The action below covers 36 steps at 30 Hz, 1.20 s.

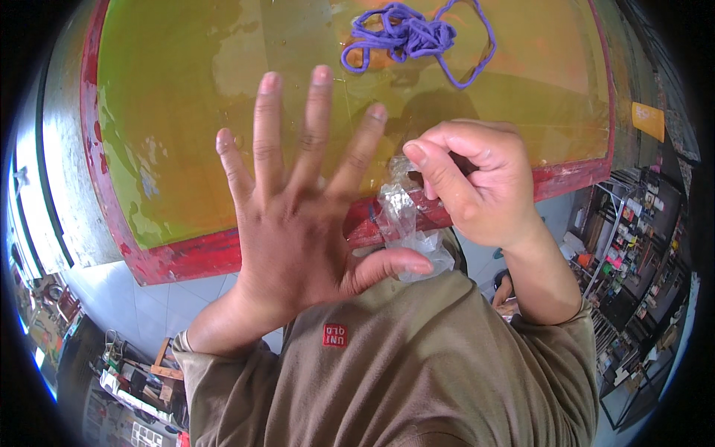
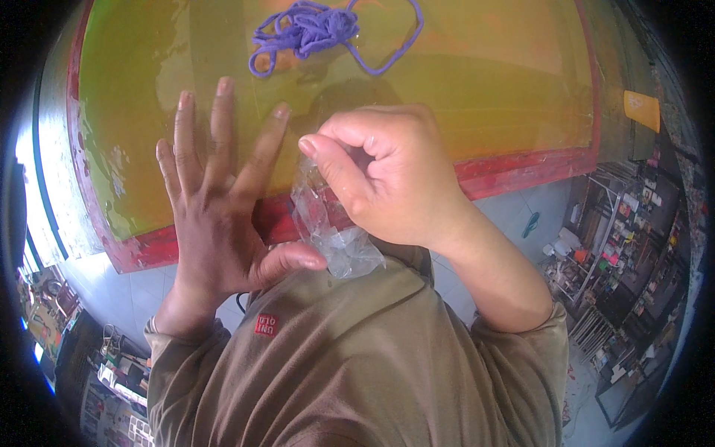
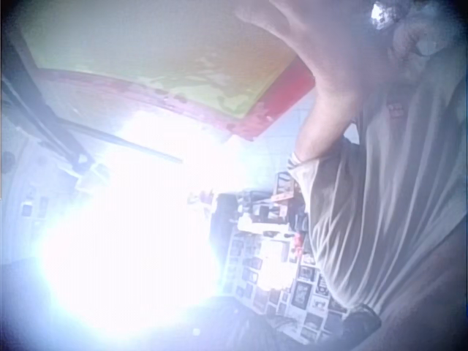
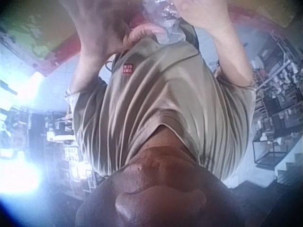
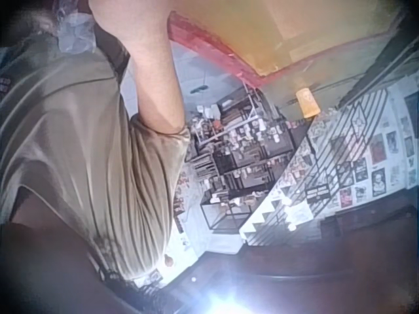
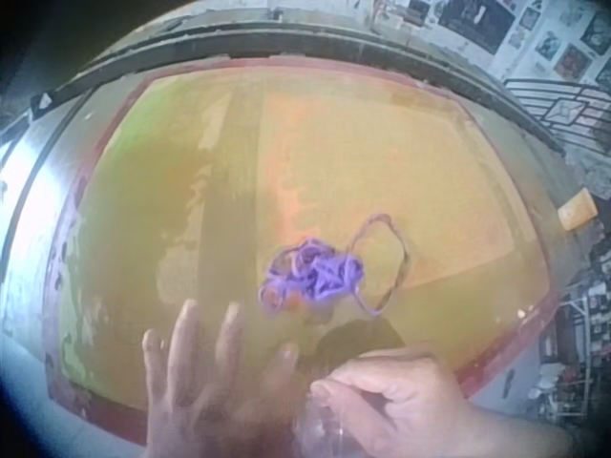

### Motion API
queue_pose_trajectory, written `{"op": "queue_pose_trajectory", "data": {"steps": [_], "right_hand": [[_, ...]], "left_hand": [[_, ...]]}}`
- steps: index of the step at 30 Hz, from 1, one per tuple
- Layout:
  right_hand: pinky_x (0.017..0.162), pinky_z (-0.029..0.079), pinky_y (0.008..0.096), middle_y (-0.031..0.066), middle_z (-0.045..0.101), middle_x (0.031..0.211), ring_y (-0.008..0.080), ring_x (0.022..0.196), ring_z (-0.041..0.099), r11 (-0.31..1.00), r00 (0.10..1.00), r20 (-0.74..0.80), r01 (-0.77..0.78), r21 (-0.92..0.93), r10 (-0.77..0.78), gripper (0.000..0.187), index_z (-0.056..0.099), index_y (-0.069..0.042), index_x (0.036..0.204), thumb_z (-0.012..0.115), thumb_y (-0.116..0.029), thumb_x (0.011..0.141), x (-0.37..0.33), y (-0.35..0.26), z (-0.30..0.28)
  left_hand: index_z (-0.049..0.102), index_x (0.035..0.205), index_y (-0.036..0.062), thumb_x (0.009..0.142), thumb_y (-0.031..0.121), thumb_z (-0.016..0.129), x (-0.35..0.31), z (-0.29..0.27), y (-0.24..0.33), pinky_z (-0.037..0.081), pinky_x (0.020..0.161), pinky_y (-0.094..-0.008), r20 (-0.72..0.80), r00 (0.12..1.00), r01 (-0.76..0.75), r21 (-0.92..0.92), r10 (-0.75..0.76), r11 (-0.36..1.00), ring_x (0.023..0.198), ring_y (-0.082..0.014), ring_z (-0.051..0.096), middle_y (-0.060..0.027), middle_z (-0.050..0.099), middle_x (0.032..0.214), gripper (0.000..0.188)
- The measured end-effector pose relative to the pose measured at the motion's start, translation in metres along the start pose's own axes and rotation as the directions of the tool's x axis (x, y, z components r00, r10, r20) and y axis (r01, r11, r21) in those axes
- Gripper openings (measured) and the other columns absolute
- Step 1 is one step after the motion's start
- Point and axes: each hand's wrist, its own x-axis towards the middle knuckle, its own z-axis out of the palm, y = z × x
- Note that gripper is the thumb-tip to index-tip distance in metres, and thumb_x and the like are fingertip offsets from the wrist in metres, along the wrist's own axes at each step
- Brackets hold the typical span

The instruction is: The person manipulates a small plastic bag and a wooden stick on a yellow and red work surface, then handles a purple rubber band. They repeatedly open the bag with the stick and adjust the rubber band, without a clear final assembly or placement shown.

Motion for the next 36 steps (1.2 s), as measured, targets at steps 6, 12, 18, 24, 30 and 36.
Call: {"op": "queue_pose_trajectory", "data": {"steps": [6,12,18,24,30,36], "right_hand": [[0.044,0.034,0.0269,0.0067,0.05,0.053,0.0105,0.045,0.043,1.0,1.0,-0.002,0.016,0.01,-0.016,0.017,0.059,0.002,0.069,0.062,-0.002,0.085,-0.001,-0.001,0.0],[0.044,0.034,0.0265,0.0064,0.05,0.053,0.0101,0.045,0.044,0.999,0.999,-0.006,0.031,0.011,-0.031,0.016,0.06,0.002,0.069,0.061,-0.002,0.085,-0.001,0.001,-0.001],[0.046,0.034,0.0254,0.0057,0.054,0.055,0.0076,0.049,0.045,0.998,1.0,0.001,0.002,0.059,-0.002,0.016,0.061,0.003,0.07,0.061,-0.002,0.086,-0.002,-0.001,-0.002],[0.045,0.033,0.0228,0.0023,0.053,0.057,0.0044,0.05,0.044,0.998,0.998,0.041,0.035,0.049,-0.037,0.017,0.06,0.003,0.072,0.06,-0.003,0.088,0.001,0.003,-0.006],[0.044,0.03,0.0188,-0.0021,0.053,0.058,0.0016,0.048,0.042,0.994,0.993,0.115,0.008,0.109,-0.021,0.02,0.061,-0.001,0.075,0.059,-0.009,0.092,0.002,0.008,-0.009],[0.042,0.028,0.0184,-0.0021,0.054,0.058,0.0009,0.047,0.04,0.987,0.986,0.159,-0.068,0.144,0.045,0.02,0.062,-0.002,0.075,0.058,-0.01,0.093,0.003,0.004,-0.012]], "left_hand": [[0.048,0.137,0.0163,0.061,0.092,0.04,-0.007,-0.002,0.007,0.016,0.095,-0.0736,0.033,0.999,-0.019,-0.07,0.021,0.997,0.135,-0.0534,0.016,-0.0253,0.024,0.149,0.107],[0.053,0.132,0.0137,0.065,0.088,0.044,-0.011,-0.004,0.011,0.016,0.095,-0.0724,0.02,1.0,0.012,-0.084,-0.01,0.996,0.134,-0.0521,0.018,-0.0254,0.027,0.147,0.1],[0.063,0.115,0.0101,0.07,0.058,0.07,-0.023,0.01,0.025,0.027,0.1,-0.0535,-0.246,0.96,0.096,-0.17,-0.136,0.981,0.126,-0.0429,0.04,-0.0215,0.047,0.135,0.066],[0.07,0.093,0.011,0.069,0.024,0.076,-0.013,0.027,0.054,0.03,0.098,-0.044,-0.445,0.841,0.22,-0.238,-0.308,0.946,0.119,-0.0353,0.05,-0.0128,0.059,0.124,0.028],[0.07,0.082,0.0106,0.071,0.005,0.069,-0.007,0.033,0.065,0.029,0.1,-0.0393,-0.548,0.744,0.275,-0.268,-0.381,0.923,0.112,-0.0299,0.057,-0.0073,0.067,0.108,0.013],[0.068,0.082,0.0086,0.071,0.002,0.066,-0.005,0.043,0.072,0.028,0.101,-0.0359,-0.609,0.674,0.259,-0.336,-0.418,0.906,0.103,-0.0235,0.063,-0.0038,0.069,0.096,0.013]]}}
